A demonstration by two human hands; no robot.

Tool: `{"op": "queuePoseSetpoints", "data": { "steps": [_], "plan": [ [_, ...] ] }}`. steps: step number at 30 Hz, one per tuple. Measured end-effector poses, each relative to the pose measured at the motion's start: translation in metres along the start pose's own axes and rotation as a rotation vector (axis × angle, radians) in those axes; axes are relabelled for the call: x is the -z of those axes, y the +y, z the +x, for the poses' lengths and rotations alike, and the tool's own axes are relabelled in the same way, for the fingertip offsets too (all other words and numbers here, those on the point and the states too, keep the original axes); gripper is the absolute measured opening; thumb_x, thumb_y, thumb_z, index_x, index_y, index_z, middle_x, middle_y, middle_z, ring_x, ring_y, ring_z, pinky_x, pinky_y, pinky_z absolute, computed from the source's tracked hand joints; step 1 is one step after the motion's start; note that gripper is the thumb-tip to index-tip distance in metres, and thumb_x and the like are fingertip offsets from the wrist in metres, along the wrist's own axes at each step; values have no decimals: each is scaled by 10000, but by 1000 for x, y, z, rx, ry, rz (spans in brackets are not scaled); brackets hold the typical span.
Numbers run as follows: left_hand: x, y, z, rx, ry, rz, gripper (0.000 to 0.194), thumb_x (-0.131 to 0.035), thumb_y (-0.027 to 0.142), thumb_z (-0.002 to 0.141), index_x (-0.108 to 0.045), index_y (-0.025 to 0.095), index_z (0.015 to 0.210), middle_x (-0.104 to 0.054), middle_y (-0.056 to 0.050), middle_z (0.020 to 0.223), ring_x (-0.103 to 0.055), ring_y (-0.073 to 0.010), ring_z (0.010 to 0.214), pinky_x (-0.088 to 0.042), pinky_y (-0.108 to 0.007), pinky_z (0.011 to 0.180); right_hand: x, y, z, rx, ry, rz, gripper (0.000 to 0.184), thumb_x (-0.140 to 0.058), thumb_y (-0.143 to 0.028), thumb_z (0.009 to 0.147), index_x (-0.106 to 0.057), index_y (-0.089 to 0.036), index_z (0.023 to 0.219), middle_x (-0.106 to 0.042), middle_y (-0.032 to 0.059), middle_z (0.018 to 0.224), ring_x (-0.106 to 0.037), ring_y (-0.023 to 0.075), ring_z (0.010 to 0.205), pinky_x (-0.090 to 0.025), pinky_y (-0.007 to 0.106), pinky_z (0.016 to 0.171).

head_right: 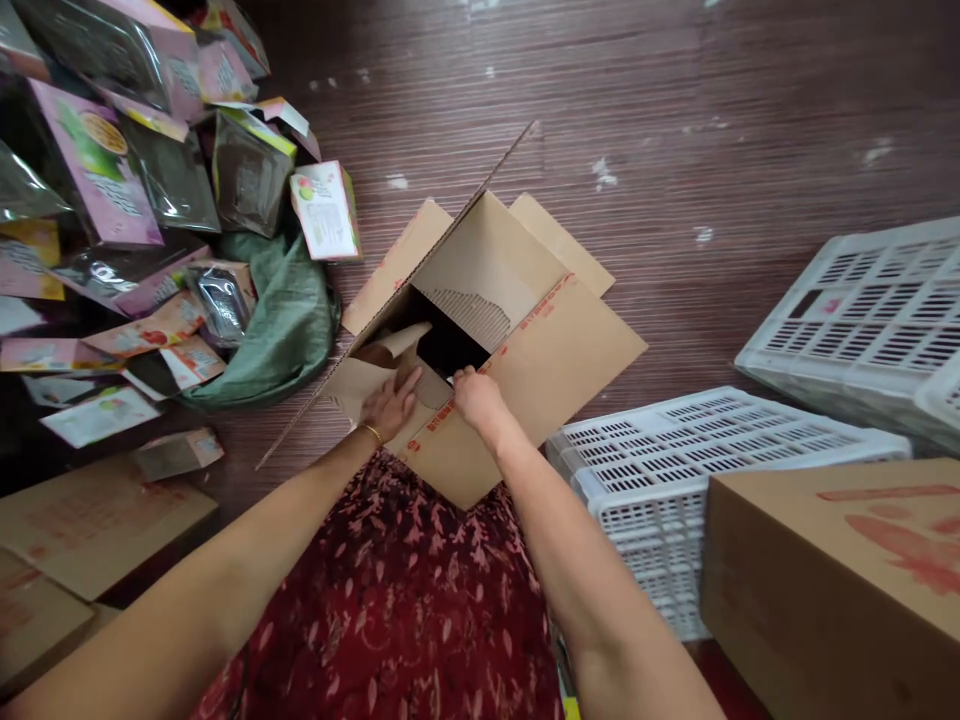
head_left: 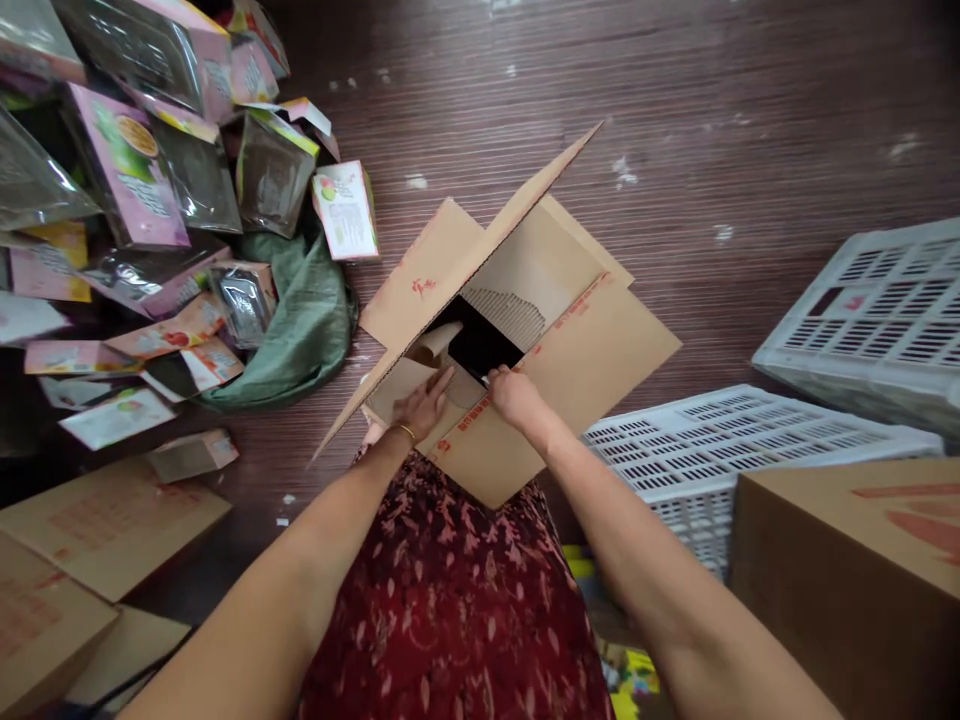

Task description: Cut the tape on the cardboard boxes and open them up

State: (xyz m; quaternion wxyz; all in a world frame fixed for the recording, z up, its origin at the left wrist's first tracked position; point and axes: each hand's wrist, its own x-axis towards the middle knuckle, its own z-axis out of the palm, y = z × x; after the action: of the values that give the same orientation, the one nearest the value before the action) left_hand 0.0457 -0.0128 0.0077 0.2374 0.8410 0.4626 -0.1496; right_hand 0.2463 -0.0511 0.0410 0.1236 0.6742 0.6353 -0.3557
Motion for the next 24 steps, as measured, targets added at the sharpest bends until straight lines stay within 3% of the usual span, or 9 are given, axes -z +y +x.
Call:
{"op": "queuePoseSetpoints", "data": {
  "steps": [3,7,11,16,20,24],
  "plan": [
    [-8,-5,1,7,26,47,513,-373,278,940,-311,283,1448,-153,-136,1537,-341,-321,1334,-318,-505,1079,-1,-6,-4,16,-18,-7,340,-287,-114,880,-524,-101,1124,-571,183,1082,-623,212,904,-501,315,750],
    [-16,-14,-1,-42,48,55,497,-361,247,944,-338,249,1441,-93,-97,1553,-155,-299,1412,-273,-459,1132,-2,-15,-23,48,-42,-39,345,-280,-141,895,-514,-122,1147,-553,185,1107,-625,207,894,-504,305,738],
    [-18,-21,-1,-94,81,52,487,-350,266,952,-359,203,1434,-83,-118,1551,-126,-302,1418,-241,-455,1149,0,-13,-30,53,-46,-42,349,-264,-150,899,-514,-141,1142,-548,169,1113,-629,204,873,-507,301,720],
    [-24,-21,-22,-237,66,114,461,-321,312,961,-369,305,1420,-125,-60,1553,-171,-315,1405,-246,-513,1109,0,-6,-10,-10,-32,11,334,-303,-110,869,-535,-116,1109,-567,173,1089,-628,204,871,-496,296,738],
    [-35,-24,-43,-245,66,221,511,-358,288,944,-303,251,1450,-159,-126,1536,-112,-270,1425,-178,-559,1117,-22,-20,-4,115,-75,82,304,-347,-123,860,-573,-118,1063,-601,146,1070,-627,197,875,-488,281,751],
    [-41,-29,-44,-221,57,237,516,-280,290,961,-280,153,1458,-178,-104,1533,-109,-244,1427,-190,-498,1141,-47,-45,-10,158,-91,115,308,-312,-215,917,-583,-151,1049,-609,117,1114,-629,185,890,-489,270,754]
  ]
}}
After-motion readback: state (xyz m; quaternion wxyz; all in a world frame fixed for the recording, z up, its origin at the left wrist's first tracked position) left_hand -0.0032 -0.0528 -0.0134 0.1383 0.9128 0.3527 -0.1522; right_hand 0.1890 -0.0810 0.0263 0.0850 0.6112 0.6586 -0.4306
